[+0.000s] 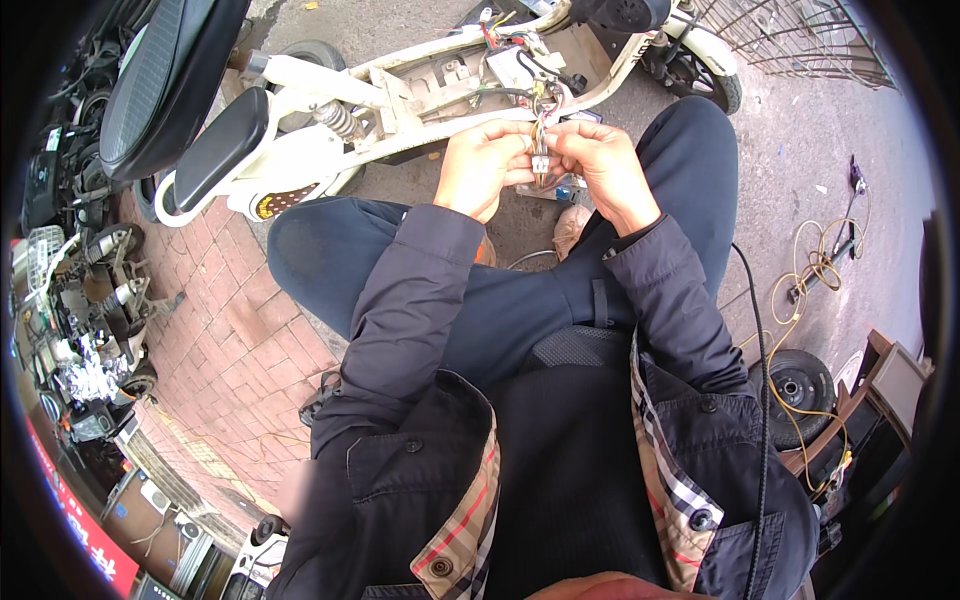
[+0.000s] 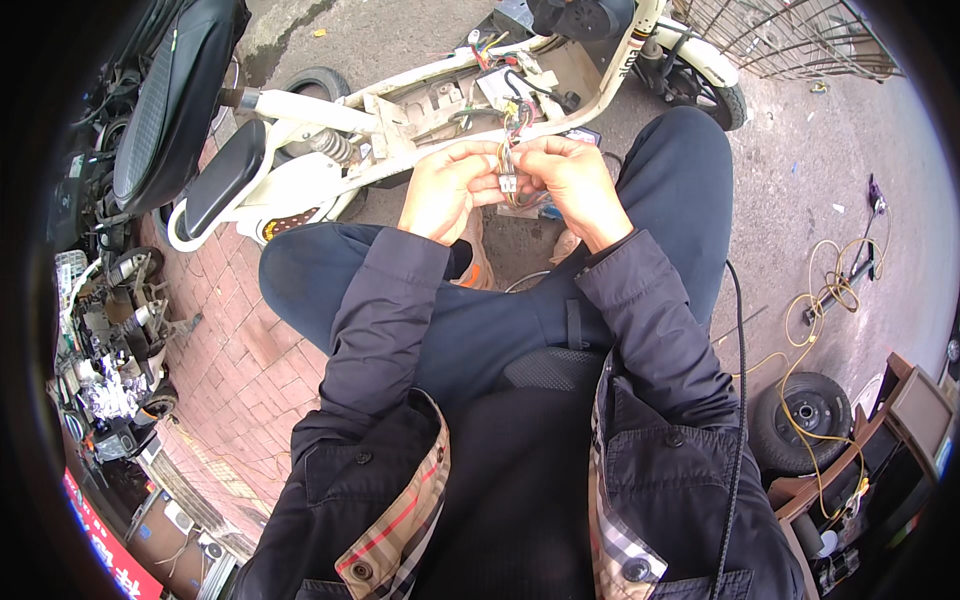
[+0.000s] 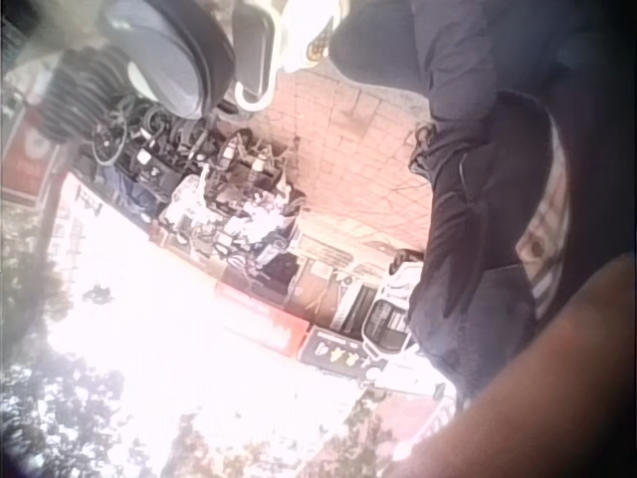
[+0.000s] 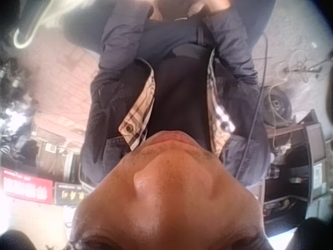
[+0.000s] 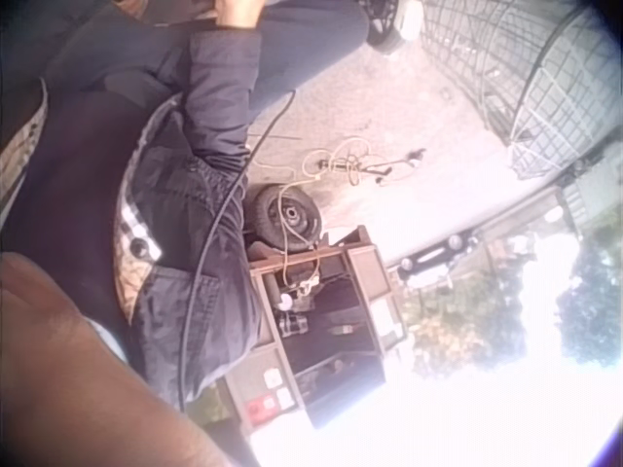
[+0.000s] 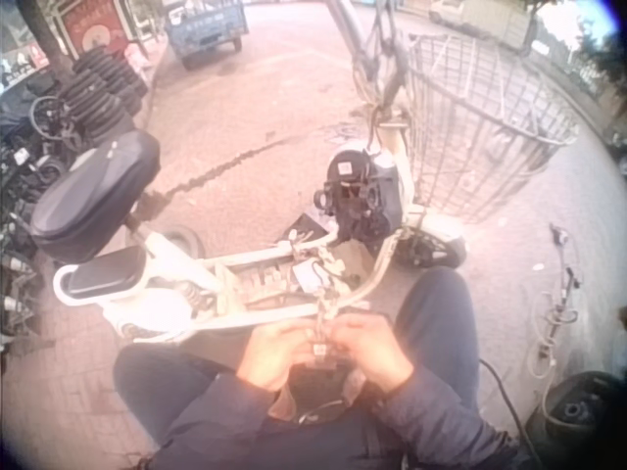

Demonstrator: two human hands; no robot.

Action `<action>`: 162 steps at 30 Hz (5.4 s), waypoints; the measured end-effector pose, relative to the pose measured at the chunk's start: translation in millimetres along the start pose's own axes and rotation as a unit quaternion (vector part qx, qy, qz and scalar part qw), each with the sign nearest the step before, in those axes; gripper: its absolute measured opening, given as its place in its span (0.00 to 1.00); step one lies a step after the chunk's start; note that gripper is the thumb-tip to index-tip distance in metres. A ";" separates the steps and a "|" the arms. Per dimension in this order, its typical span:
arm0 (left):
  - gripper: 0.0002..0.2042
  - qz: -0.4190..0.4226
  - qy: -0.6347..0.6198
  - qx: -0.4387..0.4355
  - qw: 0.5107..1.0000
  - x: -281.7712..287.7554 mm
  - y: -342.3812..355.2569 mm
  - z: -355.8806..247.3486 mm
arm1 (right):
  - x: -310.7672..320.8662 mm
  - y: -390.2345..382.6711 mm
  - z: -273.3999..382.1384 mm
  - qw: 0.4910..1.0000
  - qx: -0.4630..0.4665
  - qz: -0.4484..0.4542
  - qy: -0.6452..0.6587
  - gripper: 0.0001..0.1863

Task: The person sits on the ground and repairs the wiring of an electric scooter. They strip wire ends, connect wires to a control unit, and secure the connections with electrical tape.

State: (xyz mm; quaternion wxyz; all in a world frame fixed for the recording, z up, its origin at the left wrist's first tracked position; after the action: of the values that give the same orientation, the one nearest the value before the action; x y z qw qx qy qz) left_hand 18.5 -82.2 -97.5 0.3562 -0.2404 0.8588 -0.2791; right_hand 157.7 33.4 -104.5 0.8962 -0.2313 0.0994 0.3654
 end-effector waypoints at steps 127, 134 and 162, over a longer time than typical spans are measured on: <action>0.09 0.084 -0.042 0.012 0.996 -3.5 7.8 -4.4 | -49.1 17.7 235.9 0.920 0.378 -0.064 -0.078 0.13; 0.09 0.082 -0.037 0.017 0.996 -3.2 7.5 -7.0 | -55.6 22.5 233.0 0.936 0.348 -0.040 -0.029 0.15; 0.12 0.091 -0.048 -0.005 0.995 -1.1 10.0 -2.7 | -55.5 26.4 248.4 0.951 0.295 0.055 0.071 0.15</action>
State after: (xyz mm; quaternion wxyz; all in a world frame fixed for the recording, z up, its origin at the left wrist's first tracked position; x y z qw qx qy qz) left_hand 15.1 -73.4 -101.9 0.4201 -0.1759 0.8602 -0.2295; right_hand 101.9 137.2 122.7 0.8935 0.0234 0.2790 0.3511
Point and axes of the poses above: each hand's wrist, its own y-axis towards the middle knuckle, its own x-axis out of the back of the hand, z = x × y, the point moved 1 cm from there along y, towards the middle knuckle, and after that the axes turned 9 degrees about x, right-handed, at the moved point
